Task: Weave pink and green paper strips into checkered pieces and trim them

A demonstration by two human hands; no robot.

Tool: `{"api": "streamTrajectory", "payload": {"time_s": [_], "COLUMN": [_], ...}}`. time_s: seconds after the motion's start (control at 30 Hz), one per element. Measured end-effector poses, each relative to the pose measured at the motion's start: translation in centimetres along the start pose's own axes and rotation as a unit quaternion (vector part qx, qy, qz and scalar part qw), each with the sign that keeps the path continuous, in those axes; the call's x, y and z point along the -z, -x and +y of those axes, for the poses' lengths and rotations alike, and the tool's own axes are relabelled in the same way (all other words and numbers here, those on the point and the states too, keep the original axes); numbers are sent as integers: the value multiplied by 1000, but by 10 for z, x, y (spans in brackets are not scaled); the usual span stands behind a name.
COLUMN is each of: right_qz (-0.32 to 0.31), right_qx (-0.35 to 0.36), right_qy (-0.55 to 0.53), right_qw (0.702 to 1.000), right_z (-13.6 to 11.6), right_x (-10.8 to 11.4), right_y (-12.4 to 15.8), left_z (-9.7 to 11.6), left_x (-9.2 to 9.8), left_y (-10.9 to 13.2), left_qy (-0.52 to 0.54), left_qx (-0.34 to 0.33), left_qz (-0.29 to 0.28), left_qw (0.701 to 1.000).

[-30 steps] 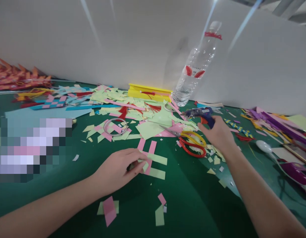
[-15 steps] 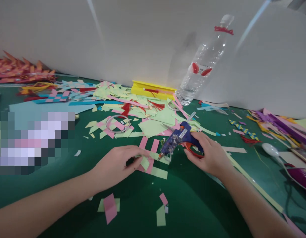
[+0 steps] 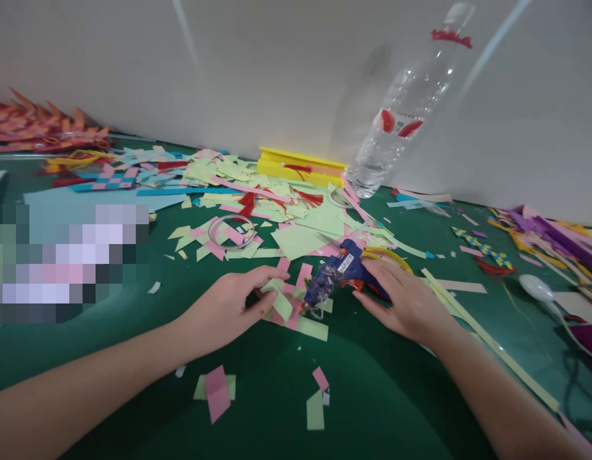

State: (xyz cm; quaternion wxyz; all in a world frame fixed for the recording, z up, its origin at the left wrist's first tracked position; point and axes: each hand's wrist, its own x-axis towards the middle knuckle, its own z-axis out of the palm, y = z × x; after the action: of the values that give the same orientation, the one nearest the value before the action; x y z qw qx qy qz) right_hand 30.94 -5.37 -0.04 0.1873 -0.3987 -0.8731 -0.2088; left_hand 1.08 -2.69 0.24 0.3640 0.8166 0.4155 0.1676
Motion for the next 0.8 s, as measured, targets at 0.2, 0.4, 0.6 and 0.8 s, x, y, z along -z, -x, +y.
{"api": "streamTrajectory", "payload": {"time_s": [0.2, 0.4, 0.6, 0.8], "right_qz": [-3, -1, 7, 0], "right_qx": [15, 22, 32, 43], "right_qy": [4, 19, 37, 43], "right_qw": [1000, 1000, 999, 998], "right_z": [-2, -1, -1, -1], "right_x": [1, 0, 2, 0], "right_y": [-1, -1, -2, -3], "left_z": [1, 1, 0, -1], "left_x": [1, 0, 1, 1], "left_y": [-1, 0, -1, -1], "left_qy": [39, 48, 50, 7], "left_qx": [-6, -14, -8, 9], "left_qz": [-2, 3, -3, 0], "left_qw": [999, 999, 999, 1000]}}
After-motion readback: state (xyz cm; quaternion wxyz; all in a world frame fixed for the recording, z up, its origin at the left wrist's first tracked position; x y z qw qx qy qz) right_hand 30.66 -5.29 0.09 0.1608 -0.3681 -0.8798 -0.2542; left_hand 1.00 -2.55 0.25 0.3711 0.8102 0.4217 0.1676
